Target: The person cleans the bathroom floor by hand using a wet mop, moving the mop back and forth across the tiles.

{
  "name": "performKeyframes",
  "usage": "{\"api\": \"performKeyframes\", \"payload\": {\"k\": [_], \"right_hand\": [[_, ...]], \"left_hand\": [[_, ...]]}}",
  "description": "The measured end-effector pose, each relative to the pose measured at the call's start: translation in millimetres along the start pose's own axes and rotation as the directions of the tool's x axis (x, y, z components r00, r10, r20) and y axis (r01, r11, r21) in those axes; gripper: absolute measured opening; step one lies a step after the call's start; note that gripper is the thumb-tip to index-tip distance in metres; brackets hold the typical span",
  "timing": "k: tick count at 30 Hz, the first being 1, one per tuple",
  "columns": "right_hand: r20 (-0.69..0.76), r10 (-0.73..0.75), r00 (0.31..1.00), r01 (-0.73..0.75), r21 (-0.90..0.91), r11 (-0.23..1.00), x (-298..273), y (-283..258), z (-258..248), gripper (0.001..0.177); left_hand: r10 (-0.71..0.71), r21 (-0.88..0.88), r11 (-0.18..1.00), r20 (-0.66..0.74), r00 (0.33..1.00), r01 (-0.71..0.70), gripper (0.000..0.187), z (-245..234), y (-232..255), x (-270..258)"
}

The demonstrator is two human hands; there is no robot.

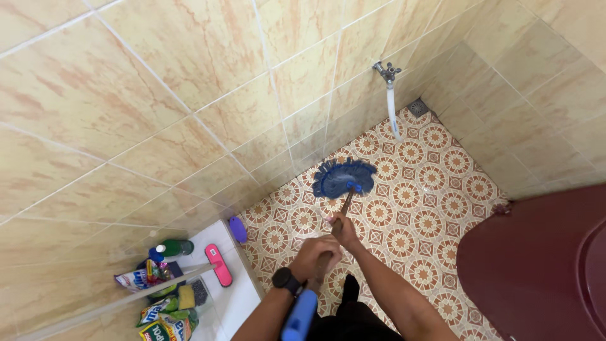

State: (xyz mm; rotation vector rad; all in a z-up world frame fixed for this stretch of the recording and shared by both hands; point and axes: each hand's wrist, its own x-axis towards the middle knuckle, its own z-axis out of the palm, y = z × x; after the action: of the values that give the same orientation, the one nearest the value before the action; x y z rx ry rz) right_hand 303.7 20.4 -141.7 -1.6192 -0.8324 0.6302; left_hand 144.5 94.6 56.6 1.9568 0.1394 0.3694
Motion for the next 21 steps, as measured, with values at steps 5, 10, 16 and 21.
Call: {"api": "performKeyframes", "payload": {"k": [5, 10, 16, 21], "right_hand": [[-0.027, 0.017, 0.999, -0.021, -0.149, 0.989, -2, 2, 0, 0.013], [-0.140, 0.167, 0.976, -0.198, -0.246, 0.949, 6, 1, 28, 0.017], [-0.130, 0.035, 0.991, -0.041, -0.042, 0.998, 19, -7, 49, 0.008], [-0.064, 0.239, 0.969, -0.237, 0.048, 0.970, 24, -6, 50, 0.022]], "left_hand": [[0.166, 0.004, 0.986, 0.079, 0.983, -0.167, 0.016, -4, 1, -1], [0.101, 0.004, 0.995, 0.115, 0.988, -0.103, 0.011, -58, 11, 12], [0.093, 0.038, 0.994, 0.131, 0.987, -0.099, 0.008, -93, 5, 31], [0.087, 0.002, 0.996, 0.182, 0.979, -0.089, 0.012, -103, -15, 40]]}}
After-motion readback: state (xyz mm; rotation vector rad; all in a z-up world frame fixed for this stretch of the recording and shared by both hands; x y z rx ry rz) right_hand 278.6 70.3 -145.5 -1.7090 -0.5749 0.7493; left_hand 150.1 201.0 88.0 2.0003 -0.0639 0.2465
